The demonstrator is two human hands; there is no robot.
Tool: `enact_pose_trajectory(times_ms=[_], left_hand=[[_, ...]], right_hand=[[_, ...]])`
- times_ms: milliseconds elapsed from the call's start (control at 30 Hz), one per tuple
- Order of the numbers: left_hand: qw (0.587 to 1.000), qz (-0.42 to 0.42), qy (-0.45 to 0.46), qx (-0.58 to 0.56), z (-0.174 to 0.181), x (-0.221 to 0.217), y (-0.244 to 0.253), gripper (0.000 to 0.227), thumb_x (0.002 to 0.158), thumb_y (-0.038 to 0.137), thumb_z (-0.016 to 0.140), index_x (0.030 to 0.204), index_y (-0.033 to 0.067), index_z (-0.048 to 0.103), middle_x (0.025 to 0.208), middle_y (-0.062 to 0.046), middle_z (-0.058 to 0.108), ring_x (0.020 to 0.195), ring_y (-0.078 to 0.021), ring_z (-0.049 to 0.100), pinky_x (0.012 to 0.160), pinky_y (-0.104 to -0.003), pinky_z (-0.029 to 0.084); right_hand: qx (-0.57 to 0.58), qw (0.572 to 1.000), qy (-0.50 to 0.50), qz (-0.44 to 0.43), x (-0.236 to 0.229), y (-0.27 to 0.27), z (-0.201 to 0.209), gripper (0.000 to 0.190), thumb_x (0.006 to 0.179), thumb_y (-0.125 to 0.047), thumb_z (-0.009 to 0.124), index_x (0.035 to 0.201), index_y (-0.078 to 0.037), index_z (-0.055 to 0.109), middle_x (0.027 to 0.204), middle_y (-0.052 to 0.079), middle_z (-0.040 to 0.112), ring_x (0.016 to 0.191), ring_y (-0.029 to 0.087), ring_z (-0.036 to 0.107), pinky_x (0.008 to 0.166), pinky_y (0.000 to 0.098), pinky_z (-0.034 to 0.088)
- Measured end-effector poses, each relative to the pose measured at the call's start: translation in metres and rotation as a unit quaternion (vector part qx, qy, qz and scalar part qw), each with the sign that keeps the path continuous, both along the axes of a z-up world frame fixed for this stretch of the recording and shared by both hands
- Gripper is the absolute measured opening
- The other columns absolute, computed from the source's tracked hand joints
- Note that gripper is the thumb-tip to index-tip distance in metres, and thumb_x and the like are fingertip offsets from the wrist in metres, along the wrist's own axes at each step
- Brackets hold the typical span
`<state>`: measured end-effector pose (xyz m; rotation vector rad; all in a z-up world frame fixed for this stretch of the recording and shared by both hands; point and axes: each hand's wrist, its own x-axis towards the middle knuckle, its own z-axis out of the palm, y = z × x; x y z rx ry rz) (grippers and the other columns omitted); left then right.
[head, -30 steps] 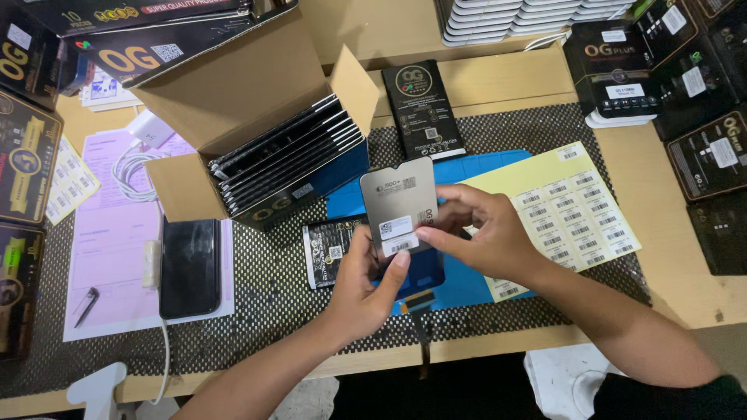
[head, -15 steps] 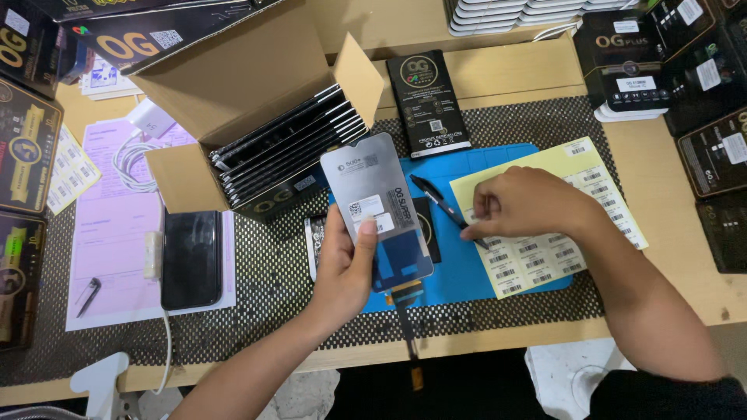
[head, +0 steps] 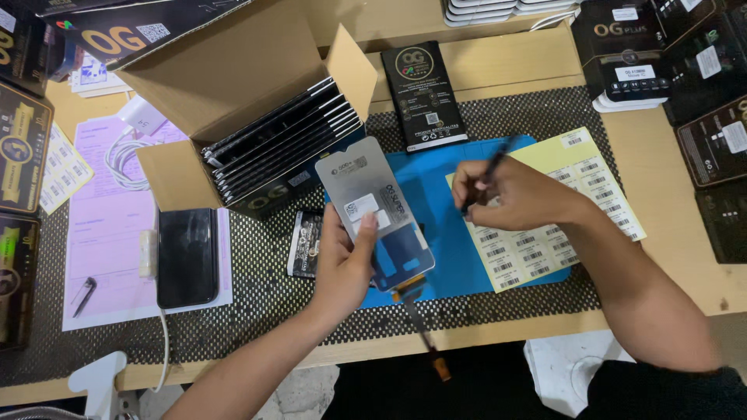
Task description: The person repeatedly picks up packaged electronic items, writes on them with a pen, and places them into a cardboard box. The person also removes items from plastic sleeves and applies labels from a sheet to the packages.
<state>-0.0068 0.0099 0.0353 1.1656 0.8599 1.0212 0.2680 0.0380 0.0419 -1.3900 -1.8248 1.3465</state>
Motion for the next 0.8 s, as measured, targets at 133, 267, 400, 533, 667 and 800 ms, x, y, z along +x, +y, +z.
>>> enact_pose_trajectory(times_ms=[133, 267, 400, 533, 667, 800], left_hand=[[0.999, -0.026, -0.024, -0.018, -0.010, 0.003, -0.005, 0.027, 0.110, 0.013, 0.037, 0.133, 0.0003, 0.037, 0.099, -0.014, 0.066, 0.087, -0.0171, 0.067, 0.074, -0.035, 0.059], [0.996, -0.082, -0.010, 0.010, -0.026, 0.001, -0.011, 0.045, 0.109, 0.006, 0.028, 0.151, -0.0016, 0.014, 0.136, -0.029, 0.050, 0.134, -0.0478, 0.049, 0.106, -0.059, 0.045], [0.996, -0.086, -0.002, 0.024, -0.015, 0.003, -0.015, 0.045, 0.108, 0.006, 0.029, 0.150, -0.0002, 0.013, 0.131, -0.027, 0.054, 0.127, -0.0380, 0.049, 0.101, -0.054, 0.047], [0.996, -0.077, -0.008, 0.050, -0.005, 0.009, -0.021, 0.041, 0.108, 0.004, 0.031, 0.146, 0.0010, 0.016, 0.122, -0.026, 0.061, 0.117, -0.0239, 0.050, 0.092, -0.045, 0.053], [0.996, -0.033, -0.050, 0.064, -0.018, 0.016, -0.032, 0.053, 0.107, 0.010, 0.040, 0.152, 0.0038, 0.013, 0.148, -0.021, 0.045, 0.138, -0.0246, 0.043, 0.111, -0.039, 0.041], [0.993, -0.010, -0.051, 0.104, -0.017, 0.015, -0.035, 0.063, 0.107, 0.016, 0.044, 0.156, 0.0029, 0.007, 0.164, -0.020, 0.030, 0.153, -0.0274, 0.033, 0.126, -0.039, 0.030]], right_hand=[[0.069, 0.991, 0.114, 0.019, -0.012, -0.003, -0.011, 0.019, 0.076, 0.007, 0.067, 0.082, -0.006, 0.055, 0.083, 0.011, 0.069, 0.076, 0.020, 0.072, 0.072, 0.0390, 0.064], [0.138, 0.975, 0.170, -0.040, -0.032, -0.011, -0.024, 0.022, 0.080, 0.008, 0.079, 0.082, -0.003, 0.059, 0.085, 0.012, 0.068, 0.076, 0.019, 0.071, 0.072, 0.0345, 0.063], [0.235, 0.950, 0.196, -0.067, -0.062, -0.025, -0.011, 0.021, 0.079, 0.005, 0.084, 0.073, 0.001, 0.063, 0.077, 0.013, 0.072, 0.072, 0.021, 0.077, 0.066, 0.0320, 0.063], [0.287, 0.927, 0.216, -0.110, -0.075, -0.034, -0.050, 0.024, 0.079, 0.003, 0.085, 0.067, 0.001, 0.064, 0.072, 0.011, 0.071, 0.065, 0.020, 0.076, 0.063, 0.0272, 0.062], [0.365, 0.916, 0.119, -0.117, -0.073, -0.044, -0.015, 0.034, 0.087, 0.002, 0.075, 0.060, -0.006, 0.056, 0.072, 0.008, 0.070, 0.064, 0.015, 0.070, 0.061, 0.0225, 0.058], [0.406, 0.903, 0.108, -0.089, -0.078, -0.049, 0.001, 0.031, 0.086, 0.005, 0.072, 0.068, -0.007, 0.049, 0.080, 0.015, 0.072, 0.077, 0.025, 0.080, 0.067, 0.0264, 0.062]])
